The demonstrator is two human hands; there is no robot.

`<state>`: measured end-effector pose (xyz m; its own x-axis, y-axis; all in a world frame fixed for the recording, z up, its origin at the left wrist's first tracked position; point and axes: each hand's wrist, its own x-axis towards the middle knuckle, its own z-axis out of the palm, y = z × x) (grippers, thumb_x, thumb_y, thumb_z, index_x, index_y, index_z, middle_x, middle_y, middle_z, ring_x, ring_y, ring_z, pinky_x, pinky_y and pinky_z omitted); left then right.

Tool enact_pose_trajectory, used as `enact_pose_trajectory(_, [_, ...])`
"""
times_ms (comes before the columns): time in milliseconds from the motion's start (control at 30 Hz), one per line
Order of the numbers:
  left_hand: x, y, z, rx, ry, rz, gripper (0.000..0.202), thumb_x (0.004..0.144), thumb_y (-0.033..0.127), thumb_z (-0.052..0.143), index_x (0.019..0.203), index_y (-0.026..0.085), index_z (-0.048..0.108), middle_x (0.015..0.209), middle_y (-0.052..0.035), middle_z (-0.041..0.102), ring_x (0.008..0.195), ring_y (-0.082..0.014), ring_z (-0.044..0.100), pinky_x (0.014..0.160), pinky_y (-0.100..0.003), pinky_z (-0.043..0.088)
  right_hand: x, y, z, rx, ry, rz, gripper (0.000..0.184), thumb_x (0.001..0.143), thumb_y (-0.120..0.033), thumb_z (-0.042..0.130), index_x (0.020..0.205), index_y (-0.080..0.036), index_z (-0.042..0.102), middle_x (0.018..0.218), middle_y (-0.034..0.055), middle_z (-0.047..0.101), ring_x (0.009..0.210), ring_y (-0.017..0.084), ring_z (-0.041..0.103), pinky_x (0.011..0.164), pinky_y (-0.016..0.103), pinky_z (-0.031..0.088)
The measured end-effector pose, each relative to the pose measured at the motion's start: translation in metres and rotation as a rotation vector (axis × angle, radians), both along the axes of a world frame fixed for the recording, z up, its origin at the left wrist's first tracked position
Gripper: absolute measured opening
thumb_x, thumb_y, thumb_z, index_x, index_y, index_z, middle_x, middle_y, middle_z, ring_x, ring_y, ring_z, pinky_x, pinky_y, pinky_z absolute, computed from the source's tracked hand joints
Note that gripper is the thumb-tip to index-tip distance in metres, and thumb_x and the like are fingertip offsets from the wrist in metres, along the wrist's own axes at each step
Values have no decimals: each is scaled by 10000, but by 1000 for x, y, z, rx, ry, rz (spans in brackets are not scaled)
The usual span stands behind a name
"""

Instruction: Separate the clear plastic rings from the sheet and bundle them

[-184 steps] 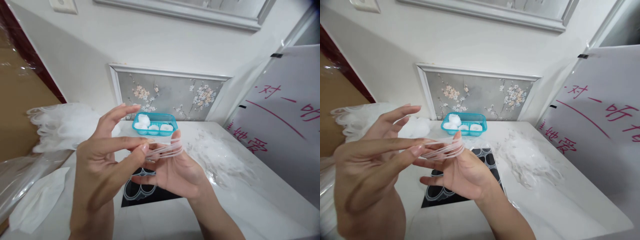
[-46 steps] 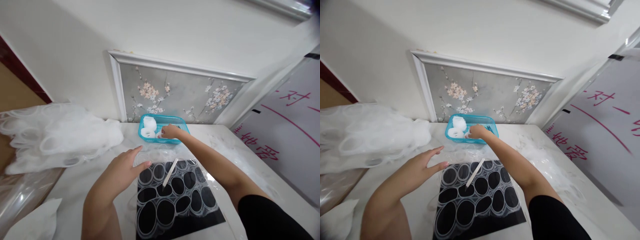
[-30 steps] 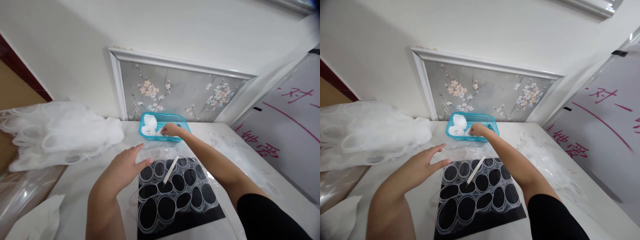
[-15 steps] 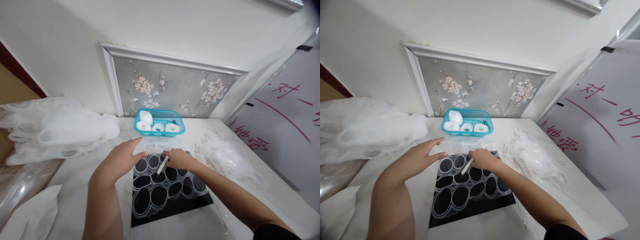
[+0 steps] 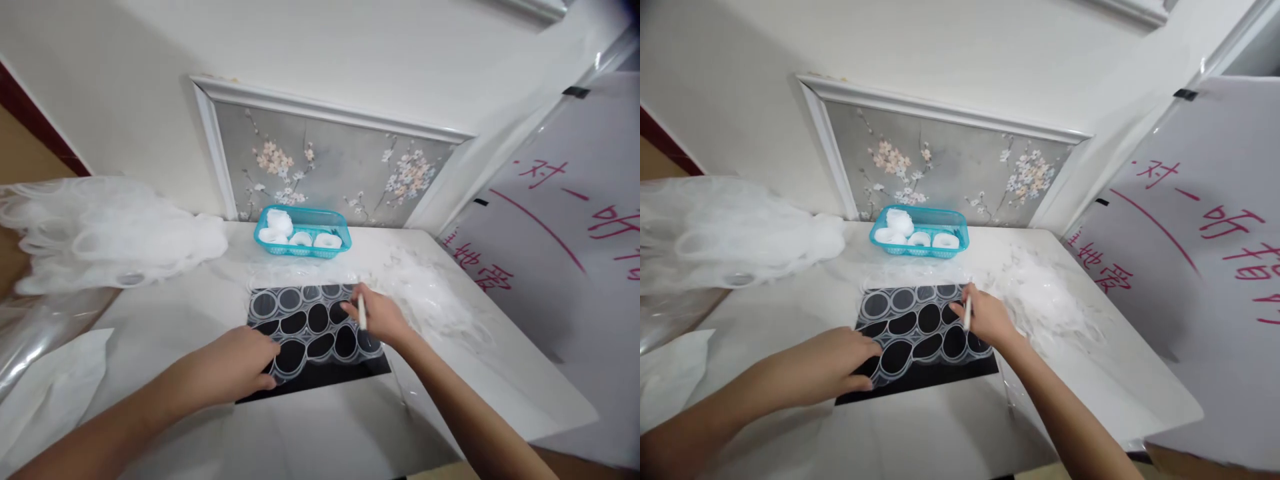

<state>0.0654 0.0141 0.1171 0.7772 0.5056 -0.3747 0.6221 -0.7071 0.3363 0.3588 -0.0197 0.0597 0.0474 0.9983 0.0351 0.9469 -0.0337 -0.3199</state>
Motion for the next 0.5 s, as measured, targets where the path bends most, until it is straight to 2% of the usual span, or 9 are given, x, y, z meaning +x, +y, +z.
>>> enact_pose_trajectory(133, [-26,-10,-35,21,57,17,279,835,339,518,1082,236,600,885,-71,691,825,-286,645,633,-320,425,37,-61,-19,-23,-6,12,246,862,-486,493,917,-248,467,867,39,636,736,211,595,630,293,383])
enact_pose_trajectory(267, [-41,-23,-53,50,22,84,359,857,345,445,1175,207,536,869,-92,683,804,-271,639,628,-305,414,47,-96,-34,-3,44,128,98,904,-351,440,885,-255,441,856,29,608,722,200,579,619,295,397])
enact_pose_trajectory(333, [-43,-27,-58,41,6,92,284,864,337,426,1064,203,575,830,-81,674,768,-248,630,624,-294,402,44,-103,-38,-12,49,170,77,918,-274,393,864,-253,444,821,28,596,717,200,578,610,296,395])
enact_pose_trajectory(400, [-43,-31,-62,16,-20,84,216,876,322,405,873,200,584,784,-63,658,713,-219,611,605,-284,380,41,-108,-39,-36,63,190,123,915,-202,351,848,-250,443,820,33,593,727,200,578,616,300,399])
enact_pose_trajectory(500, [-48,-37,-63,0,-77,92,281,908,313,349,753,192,550,742,-53,630,670,-190,579,597,-281,349,38,-116,-36,-82,108,224,136,882,-149,350,832,-252,424,834,39,590,739,204,573,642,313,408])
